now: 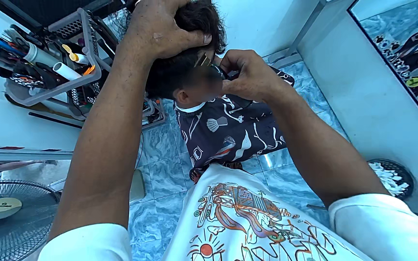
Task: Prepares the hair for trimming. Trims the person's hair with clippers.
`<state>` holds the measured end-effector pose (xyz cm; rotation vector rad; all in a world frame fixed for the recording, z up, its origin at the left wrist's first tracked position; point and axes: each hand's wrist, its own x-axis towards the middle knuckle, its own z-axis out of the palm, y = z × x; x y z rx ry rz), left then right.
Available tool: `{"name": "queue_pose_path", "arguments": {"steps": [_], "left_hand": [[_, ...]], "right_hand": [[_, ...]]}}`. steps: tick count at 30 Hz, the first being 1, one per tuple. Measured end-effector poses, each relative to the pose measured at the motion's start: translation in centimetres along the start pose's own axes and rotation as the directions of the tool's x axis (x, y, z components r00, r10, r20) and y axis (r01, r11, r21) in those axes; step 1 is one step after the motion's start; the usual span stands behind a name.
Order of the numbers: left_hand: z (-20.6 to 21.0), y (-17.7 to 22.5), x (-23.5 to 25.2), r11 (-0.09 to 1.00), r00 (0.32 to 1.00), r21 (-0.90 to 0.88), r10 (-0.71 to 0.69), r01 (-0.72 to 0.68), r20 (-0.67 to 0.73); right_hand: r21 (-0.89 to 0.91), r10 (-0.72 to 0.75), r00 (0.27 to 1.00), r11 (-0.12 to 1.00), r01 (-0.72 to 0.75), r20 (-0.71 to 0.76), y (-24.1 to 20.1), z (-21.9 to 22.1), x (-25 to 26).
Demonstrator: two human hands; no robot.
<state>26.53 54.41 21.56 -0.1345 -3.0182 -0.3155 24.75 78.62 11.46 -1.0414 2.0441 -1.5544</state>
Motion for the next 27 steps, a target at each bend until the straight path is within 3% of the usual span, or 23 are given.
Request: {"name": "queue_pose_path", "arguments": {"steps": [27], "left_hand": [[0.08,-0.44,0.33,0.999,1.000,0.026,0.031,-0.031,-0.001]], "right_hand": [[0.019,0.057,0.998,0.998,-0.057,0.009,-0.31,0.06,-0.16]]}}
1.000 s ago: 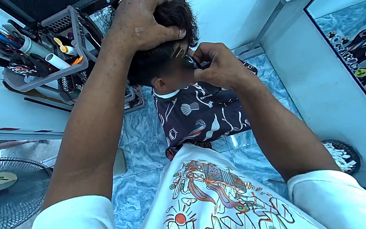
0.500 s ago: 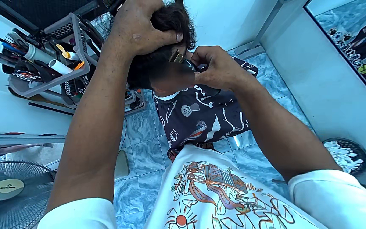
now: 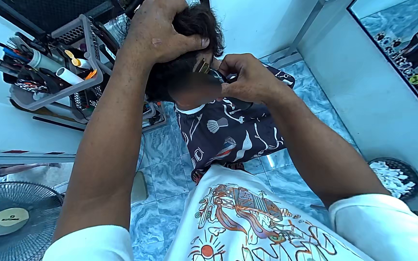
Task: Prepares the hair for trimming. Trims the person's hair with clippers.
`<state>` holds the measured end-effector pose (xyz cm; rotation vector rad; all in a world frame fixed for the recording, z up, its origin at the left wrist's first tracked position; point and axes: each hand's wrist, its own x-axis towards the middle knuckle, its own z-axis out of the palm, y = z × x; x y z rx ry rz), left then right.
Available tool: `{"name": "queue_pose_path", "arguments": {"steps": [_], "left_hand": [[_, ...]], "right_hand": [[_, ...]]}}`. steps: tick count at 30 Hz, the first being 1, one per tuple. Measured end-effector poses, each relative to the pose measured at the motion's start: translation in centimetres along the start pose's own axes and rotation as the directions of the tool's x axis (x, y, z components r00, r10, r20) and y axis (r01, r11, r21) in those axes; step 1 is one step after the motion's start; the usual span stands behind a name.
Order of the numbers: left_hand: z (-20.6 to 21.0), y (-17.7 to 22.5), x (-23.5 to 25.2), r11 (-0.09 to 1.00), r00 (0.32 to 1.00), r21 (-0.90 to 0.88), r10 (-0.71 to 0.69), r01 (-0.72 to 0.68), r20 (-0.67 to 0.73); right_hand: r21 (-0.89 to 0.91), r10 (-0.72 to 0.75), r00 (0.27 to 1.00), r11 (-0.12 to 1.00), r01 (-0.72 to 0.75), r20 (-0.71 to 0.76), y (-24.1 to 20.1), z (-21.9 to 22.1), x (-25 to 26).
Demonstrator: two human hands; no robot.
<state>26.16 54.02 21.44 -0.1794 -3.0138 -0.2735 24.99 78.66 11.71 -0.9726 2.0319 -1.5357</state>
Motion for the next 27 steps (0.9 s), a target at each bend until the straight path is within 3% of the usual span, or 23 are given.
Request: {"name": "queue_pose_path", "arguments": {"steps": [27], "left_hand": [[-0.07,0.10,-0.08,1.000,1.000,-0.012,-0.015,0.015,0.015]], "right_hand": [[0.057,-0.010,0.999,0.998,0.012,-0.036,0.04,0.26,0.08]]}}
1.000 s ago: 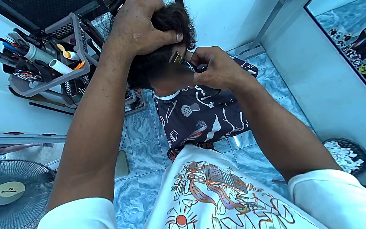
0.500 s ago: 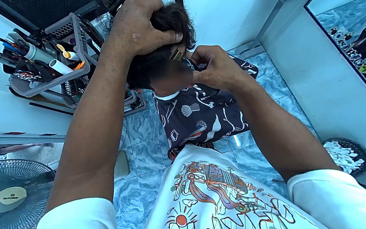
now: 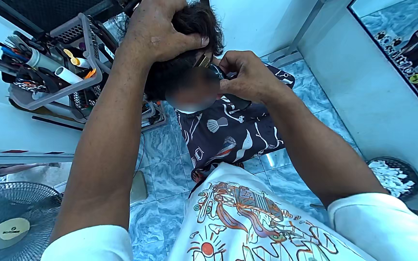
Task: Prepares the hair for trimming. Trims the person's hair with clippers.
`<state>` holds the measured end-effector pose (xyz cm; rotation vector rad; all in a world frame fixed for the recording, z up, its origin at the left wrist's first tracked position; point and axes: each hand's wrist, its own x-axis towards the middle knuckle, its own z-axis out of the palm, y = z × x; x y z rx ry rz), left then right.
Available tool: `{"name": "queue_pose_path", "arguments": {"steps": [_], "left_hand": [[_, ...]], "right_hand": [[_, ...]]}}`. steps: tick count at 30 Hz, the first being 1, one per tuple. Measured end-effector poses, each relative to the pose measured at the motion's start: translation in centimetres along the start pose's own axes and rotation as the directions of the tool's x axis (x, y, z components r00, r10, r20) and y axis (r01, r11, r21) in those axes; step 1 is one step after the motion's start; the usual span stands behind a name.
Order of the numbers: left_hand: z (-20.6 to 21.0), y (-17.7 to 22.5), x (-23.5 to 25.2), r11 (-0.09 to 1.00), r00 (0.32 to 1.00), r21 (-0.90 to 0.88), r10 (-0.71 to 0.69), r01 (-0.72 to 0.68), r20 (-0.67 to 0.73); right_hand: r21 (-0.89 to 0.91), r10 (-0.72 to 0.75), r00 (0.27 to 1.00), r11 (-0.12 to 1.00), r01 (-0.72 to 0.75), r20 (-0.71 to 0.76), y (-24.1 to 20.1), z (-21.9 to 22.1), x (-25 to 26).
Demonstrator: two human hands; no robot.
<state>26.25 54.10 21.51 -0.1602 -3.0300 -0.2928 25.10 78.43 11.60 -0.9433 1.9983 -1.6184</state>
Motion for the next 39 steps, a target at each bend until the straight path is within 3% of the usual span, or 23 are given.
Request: {"name": "queue_pose_path", "arguments": {"steps": [39], "left_hand": [[0.04,-0.24,0.00,1.000,1.000,0.002,0.021,-0.021,-0.013]], "right_hand": [[-0.037,0.004,1.000,0.999,-0.004,0.008,0.38,0.23,-0.02]]}}
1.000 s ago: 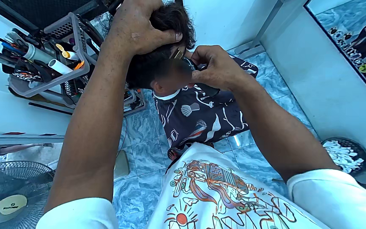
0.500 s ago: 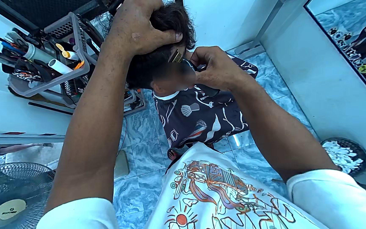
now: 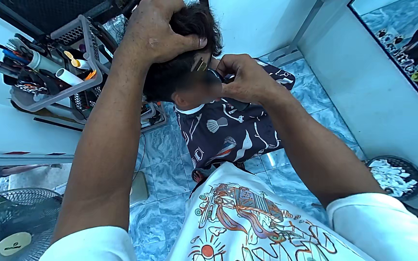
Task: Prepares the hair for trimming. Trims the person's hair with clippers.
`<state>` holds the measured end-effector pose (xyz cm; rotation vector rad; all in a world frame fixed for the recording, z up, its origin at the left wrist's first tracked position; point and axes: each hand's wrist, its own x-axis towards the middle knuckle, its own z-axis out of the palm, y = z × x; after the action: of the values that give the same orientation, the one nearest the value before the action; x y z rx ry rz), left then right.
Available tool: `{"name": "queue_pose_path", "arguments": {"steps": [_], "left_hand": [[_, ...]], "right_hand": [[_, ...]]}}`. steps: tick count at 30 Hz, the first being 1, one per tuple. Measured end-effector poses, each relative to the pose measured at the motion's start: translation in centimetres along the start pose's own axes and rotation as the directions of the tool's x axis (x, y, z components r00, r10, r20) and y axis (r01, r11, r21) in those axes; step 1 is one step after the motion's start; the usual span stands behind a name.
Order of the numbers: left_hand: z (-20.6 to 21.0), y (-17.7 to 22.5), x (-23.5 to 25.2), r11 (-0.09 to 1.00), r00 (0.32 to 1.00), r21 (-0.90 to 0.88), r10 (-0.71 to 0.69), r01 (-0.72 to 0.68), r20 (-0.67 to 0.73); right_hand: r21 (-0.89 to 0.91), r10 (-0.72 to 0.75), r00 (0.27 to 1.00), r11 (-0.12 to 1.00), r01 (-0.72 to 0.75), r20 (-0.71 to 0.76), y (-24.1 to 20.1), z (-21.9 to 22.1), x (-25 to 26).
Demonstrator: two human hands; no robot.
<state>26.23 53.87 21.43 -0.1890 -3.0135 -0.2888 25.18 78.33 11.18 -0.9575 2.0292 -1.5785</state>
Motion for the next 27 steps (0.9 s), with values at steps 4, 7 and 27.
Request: {"name": "queue_pose_path", "arguments": {"steps": [4,7,27], "left_hand": [[0.00,0.05,-0.05,1.000,1.000,0.009,0.002,-0.002,0.000],[-0.05,0.10,-0.10,1.000,1.000,0.010,-0.002,0.002,0.004],[-0.08,0.18,-0.07,1.000,1.000,0.003,-0.006,0.006,0.004]], "right_hand": [[0.084,0.000,1.000,0.996,0.002,-0.020,0.24,0.08,-0.31],[0.107,0.003,1.000,0.994,0.000,-0.026,0.05,0.13,-0.34],[0.094,0.015,1.000,0.996,-0.013,-0.023,0.06,0.30,-0.16]]}}
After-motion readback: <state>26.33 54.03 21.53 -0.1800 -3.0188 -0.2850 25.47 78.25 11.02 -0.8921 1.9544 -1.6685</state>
